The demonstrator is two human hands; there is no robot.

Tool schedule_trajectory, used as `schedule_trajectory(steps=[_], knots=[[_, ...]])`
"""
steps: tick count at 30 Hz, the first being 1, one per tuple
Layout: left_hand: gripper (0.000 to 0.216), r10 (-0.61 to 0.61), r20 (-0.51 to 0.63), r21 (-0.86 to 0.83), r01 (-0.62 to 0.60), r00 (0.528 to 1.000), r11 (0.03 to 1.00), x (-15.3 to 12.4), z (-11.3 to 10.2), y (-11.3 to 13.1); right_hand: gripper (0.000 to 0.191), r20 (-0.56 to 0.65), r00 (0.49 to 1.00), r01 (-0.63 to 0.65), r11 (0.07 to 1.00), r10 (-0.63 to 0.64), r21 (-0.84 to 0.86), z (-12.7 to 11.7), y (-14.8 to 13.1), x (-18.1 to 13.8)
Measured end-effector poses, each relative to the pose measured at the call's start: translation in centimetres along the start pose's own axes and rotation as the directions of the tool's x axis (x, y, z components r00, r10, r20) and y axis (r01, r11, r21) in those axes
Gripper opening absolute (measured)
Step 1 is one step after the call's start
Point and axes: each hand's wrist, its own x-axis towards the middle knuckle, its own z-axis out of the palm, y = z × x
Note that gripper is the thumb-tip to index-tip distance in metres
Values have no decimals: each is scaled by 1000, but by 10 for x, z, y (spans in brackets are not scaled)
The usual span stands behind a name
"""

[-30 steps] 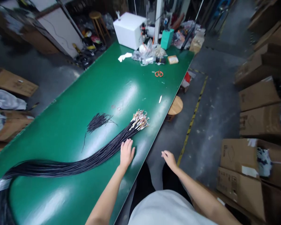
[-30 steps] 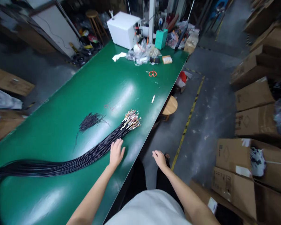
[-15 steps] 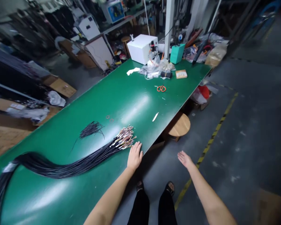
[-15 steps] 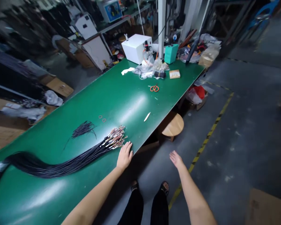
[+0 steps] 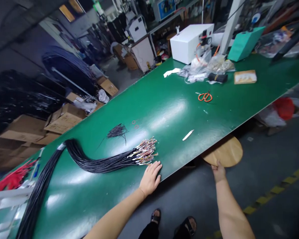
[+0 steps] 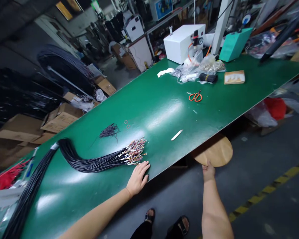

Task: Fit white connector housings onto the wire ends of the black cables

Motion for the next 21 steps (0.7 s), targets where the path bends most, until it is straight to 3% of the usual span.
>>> schedule_trajectory(steps=[4, 9, 12, 15, 21], knots=[[51, 15, 12, 1, -15, 1000, 1000, 3, -6, 0, 36, -43, 999, -22, 1000, 22, -5, -34, 0, 1], [50, 11, 26, -20, -11, 1000, 1000, 8, -11, 8, 46, -135, 988, -90, 989, 74, -115, -124, -11, -26], [51, -11, 26, -29, 12, 1000, 999, 11, -14, 13, 63, -98, 992, -104, 969, 84, -222, -176, -7, -59], [51, -29, 30, -32, 30, 999, 999, 19, -19, 18, 80, -82, 995, -86, 947, 63, -310, -209, 8, -91], [51, -66, 137, -96, 79, 988, 992, 27, -38, 27, 75, -14, 998, -60, 926, 59, -372, -250, 56, -150]])
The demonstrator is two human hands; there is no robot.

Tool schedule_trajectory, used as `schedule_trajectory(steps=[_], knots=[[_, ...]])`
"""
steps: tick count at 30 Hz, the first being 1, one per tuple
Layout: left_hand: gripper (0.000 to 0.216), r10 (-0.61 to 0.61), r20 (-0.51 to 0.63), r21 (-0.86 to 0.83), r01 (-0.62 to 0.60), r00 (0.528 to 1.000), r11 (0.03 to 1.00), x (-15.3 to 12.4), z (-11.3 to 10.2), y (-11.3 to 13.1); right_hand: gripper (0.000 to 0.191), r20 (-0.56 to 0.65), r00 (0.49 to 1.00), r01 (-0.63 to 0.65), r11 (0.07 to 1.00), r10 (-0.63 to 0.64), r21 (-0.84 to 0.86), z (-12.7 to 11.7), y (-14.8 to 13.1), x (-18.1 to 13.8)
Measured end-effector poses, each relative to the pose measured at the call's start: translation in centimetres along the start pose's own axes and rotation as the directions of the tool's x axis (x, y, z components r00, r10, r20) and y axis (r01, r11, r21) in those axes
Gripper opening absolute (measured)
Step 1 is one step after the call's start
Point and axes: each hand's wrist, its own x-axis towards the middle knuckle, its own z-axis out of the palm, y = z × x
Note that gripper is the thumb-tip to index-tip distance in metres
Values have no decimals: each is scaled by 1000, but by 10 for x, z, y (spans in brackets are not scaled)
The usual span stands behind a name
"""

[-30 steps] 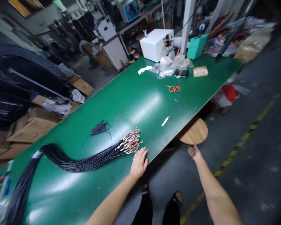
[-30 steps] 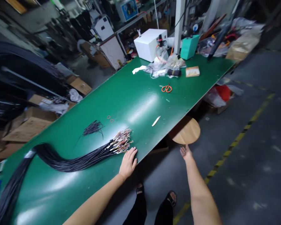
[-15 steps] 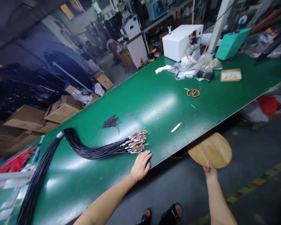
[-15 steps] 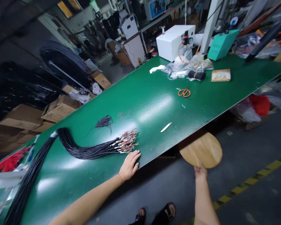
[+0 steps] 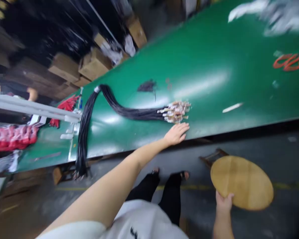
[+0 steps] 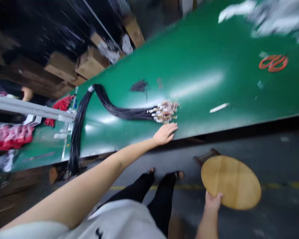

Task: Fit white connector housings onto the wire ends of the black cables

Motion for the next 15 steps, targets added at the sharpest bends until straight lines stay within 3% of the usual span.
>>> schedule_trajectory(steps=[6, 9, 12, 15], knots=[[55, 25, -7, -13, -25, 1000, 1000, 13, 11, -6, 46, -63, 996, -63, 995, 69, 81, -39, 78, -24], [78, 62, -64, -10, -63, 996, 998, 5, 15, -4, 41, -47, 996, -77, 992, 81, 96, -48, 109, -42], [81, 73, -139, -92, -86, 988, 992, -42, 25, -18, 39, 5, 995, -99, 994, 99, 42, -47, 137, -64], [48, 4, -165, -209, -39, 986, 977, -124, 38, -62, 38, 60, 989, -131, 989, 135, -61, -41, 161, -84]])
